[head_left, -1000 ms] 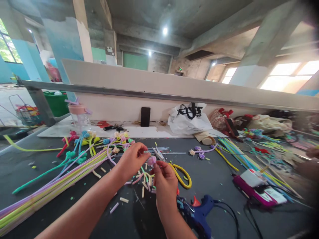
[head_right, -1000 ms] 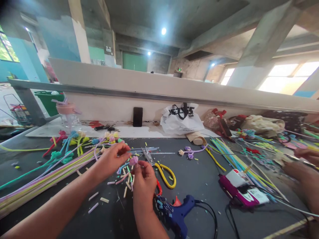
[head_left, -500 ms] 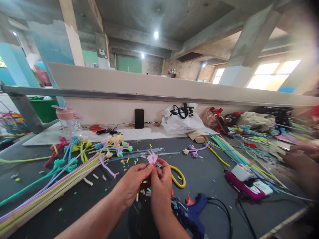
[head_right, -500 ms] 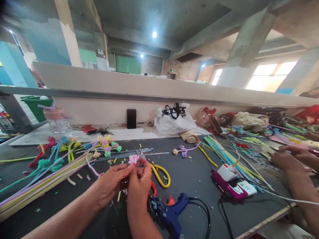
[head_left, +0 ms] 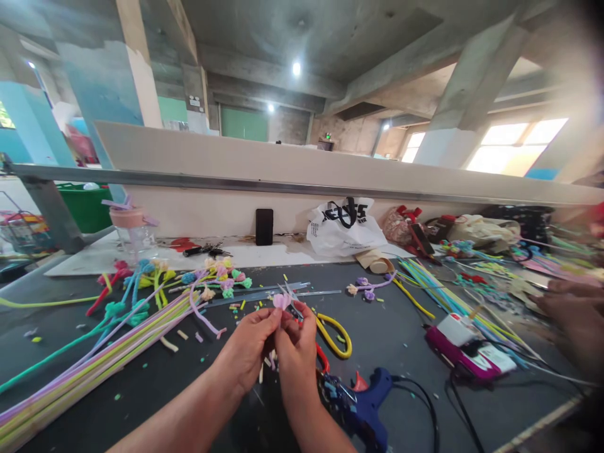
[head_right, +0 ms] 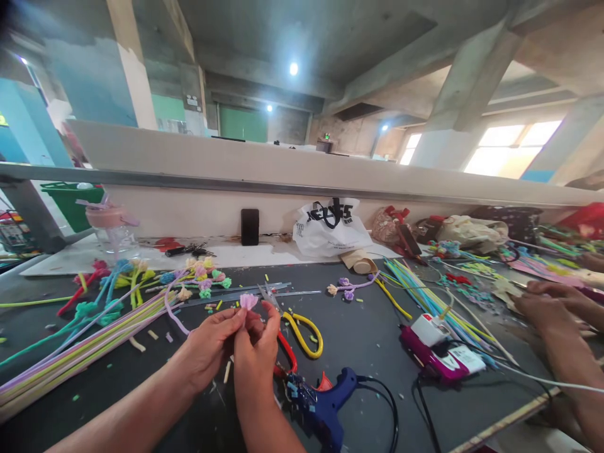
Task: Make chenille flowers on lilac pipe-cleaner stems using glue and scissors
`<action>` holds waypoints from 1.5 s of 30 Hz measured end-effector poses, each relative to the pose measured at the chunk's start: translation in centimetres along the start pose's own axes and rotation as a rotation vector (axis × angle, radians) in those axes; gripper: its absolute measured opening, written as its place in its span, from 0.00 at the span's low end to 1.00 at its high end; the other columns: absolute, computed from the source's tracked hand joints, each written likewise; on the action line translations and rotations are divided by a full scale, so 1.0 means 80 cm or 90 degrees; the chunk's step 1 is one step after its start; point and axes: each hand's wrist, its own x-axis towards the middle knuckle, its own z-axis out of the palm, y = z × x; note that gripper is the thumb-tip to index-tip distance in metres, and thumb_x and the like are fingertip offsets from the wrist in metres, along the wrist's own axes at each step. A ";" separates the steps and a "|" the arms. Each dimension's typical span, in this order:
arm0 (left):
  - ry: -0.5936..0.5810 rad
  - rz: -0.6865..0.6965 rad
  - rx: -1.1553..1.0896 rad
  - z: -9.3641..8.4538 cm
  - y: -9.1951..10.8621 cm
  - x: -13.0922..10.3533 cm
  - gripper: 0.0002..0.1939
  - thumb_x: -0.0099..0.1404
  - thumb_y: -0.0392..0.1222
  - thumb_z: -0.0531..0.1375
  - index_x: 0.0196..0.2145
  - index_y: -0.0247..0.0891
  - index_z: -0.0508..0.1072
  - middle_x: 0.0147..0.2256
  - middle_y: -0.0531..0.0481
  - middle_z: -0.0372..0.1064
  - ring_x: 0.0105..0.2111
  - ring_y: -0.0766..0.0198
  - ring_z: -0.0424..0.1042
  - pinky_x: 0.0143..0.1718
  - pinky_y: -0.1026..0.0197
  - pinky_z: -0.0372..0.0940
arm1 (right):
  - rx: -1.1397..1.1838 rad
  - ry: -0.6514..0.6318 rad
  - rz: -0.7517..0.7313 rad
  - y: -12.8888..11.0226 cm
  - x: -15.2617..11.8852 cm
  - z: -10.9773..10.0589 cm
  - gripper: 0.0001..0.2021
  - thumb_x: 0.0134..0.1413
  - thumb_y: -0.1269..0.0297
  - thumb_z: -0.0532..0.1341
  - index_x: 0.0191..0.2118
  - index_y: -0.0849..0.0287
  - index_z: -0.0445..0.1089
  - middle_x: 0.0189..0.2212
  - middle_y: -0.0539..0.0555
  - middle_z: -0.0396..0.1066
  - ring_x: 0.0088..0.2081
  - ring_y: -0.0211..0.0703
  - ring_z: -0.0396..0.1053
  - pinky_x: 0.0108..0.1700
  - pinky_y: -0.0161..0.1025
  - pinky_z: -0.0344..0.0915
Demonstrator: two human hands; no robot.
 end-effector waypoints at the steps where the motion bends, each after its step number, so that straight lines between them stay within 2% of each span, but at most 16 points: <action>1: 0.000 0.011 -0.005 -0.002 0.000 0.002 0.14 0.48 0.46 0.65 0.28 0.31 0.74 0.22 0.47 0.71 0.22 0.66 0.69 0.26 0.66 0.61 | 0.006 -0.009 0.000 0.001 -0.001 0.001 0.26 0.43 0.69 0.59 0.50 0.58 0.52 0.26 0.49 0.71 0.31 0.42 0.70 0.36 0.39 0.65; 4: 0.012 0.048 -0.029 -0.007 0.003 0.008 0.14 0.49 0.46 0.65 0.28 0.31 0.73 0.24 0.47 0.71 0.25 0.66 0.70 0.28 0.66 0.62 | -0.029 0.019 -0.042 -0.004 -0.004 0.002 0.26 0.39 0.72 0.56 0.49 0.58 0.52 0.29 0.49 0.69 0.32 0.42 0.69 0.37 0.39 0.64; 6: 0.013 0.069 -0.046 -0.008 0.006 0.010 0.13 0.50 0.46 0.65 0.26 0.32 0.71 0.26 0.48 0.71 0.26 0.67 0.70 0.30 0.66 0.62 | -0.104 0.076 -0.111 -0.016 -0.006 -0.001 0.25 0.39 0.72 0.56 0.48 0.57 0.55 0.35 0.52 0.67 0.37 0.42 0.67 0.40 0.39 0.63; 8: -0.014 0.066 -0.042 -0.006 0.008 0.008 0.13 0.51 0.46 0.64 0.26 0.33 0.70 0.25 0.51 0.69 0.24 0.70 0.68 0.28 0.66 0.62 | -0.198 0.102 -0.182 -0.036 -0.006 -0.008 0.22 0.41 0.71 0.56 0.47 0.57 0.58 0.40 0.54 0.65 0.41 0.44 0.65 0.42 0.40 0.62; 11: -0.078 0.032 0.009 0.001 0.009 0.000 0.14 0.53 0.50 0.62 0.26 0.35 0.66 0.19 0.57 0.61 0.15 0.75 0.56 0.18 0.70 0.52 | -0.339 0.048 -0.287 -0.069 -0.002 -0.024 0.14 0.46 0.68 0.57 0.42 0.57 0.64 0.39 0.55 0.67 0.40 0.44 0.65 0.43 0.41 0.61; 14: -0.123 0.041 0.113 0.008 0.008 -0.007 0.17 0.54 0.52 0.60 0.23 0.35 0.63 0.16 0.60 0.52 0.14 0.76 0.46 0.16 0.69 0.41 | -0.472 -0.026 -0.366 -0.091 0.000 -0.043 0.06 0.49 0.65 0.58 0.35 0.56 0.67 0.34 0.53 0.70 0.36 0.43 0.66 0.40 0.40 0.60; 18: -0.132 0.144 0.307 0.009 0.003 -0.008 0.19 0.56 0.52 0.57 0.18 0.35 0.59 0.17 0.58 0.50 0.19 0.73 0.47 0.20 0.67 0.43 | -0.594 -0.035 -0.434 -0.096 -0.001 -0.061 0.03 0.50 0.65 0.59 0.28 0.56 0.69 0.27 0.52 0.71 0.32 0.42 0.67 0.38 0.40 0.57; 22: -0.117 0.223 0.428 0.007 -0.002 -0.008 0.18 0.58 0.48 0.54 0.17 0.36 0.59 0.18 0.57 0.50 0.22 0.70 0.50 0.24 0.66 0.46 | -0.662 -0.040 -0.492 -0.093 -0.004 -0.071 0.04 0.50 0.66 0.59 0.27 0.56 0.69 0.26 0.50 0.72 0.31 0.42 0.68 0.39 0.40 0.53; 28: -0.097 0.297 0.550 0.008 -0.001 -0.013 0.16 0.60 0.45 0.52 0.18 0.37 0.60 0.20 0.56 0.52 0.23 0.68 0.53 0.25 0.66 0.48 | -0.686 -0.042 -0.450 -0.087 -0.003 -0.079 0.05 0.50 0.66 0.58 0.26 0.56 0.68 0.27 0.51 0.72 0.32 0.42 0.68 0.40 0.40 0.53; 35: -0.131 0.317 0.580 0.004 0.002 -0.014 0.15 0.61 0.44 0.52 0.20 0.36 0.64 0.20 0.55 0.54 0.24 0.68 0.54 0.27 0.66 0.50 | -0.656 -0.044 -0.376 -0.081 0.001 -0.080 0.05 0.47 0.66 0.57 0.24 0.57 0.68 0.25 0.51 0.72 0.29 0.42 0.68 0.38 0.39 0.57; 41: -0.177 0.289 0.538 0.000 0.003 -0.013 0.14 0.60 0.45 0.54 0.20 0.35 0.66 0.21 0.54 0.56 0.25 0.68 0.55 0.27 0.66 0.50 | -0.648 -0.055 -0.355 -0.082 0.004 -0.078 0.05 0.46 0.66 0.58 0.23 0.57 0.68 0.23 0.50 0.70 0.28 0.41 0.67 0.37 0.39 0.58; 45: -0.170 0.192 0.409 -0.005 -0.002 -0.004 0.17 0.58 0.50 0.55 0.20 0.35 0.64 0.20 0.56 0.53 0.23 0.70 0.51 0.24 0.67 0.47 | -0.566 -0.073 -0.319 -0.090 0.006 -0.082 0.06 0.50 0.64 0.56 0.28 0.58 0.68 0.26 0.52 0.71 0.29 0.40 0.67 0.34 0.37 0.61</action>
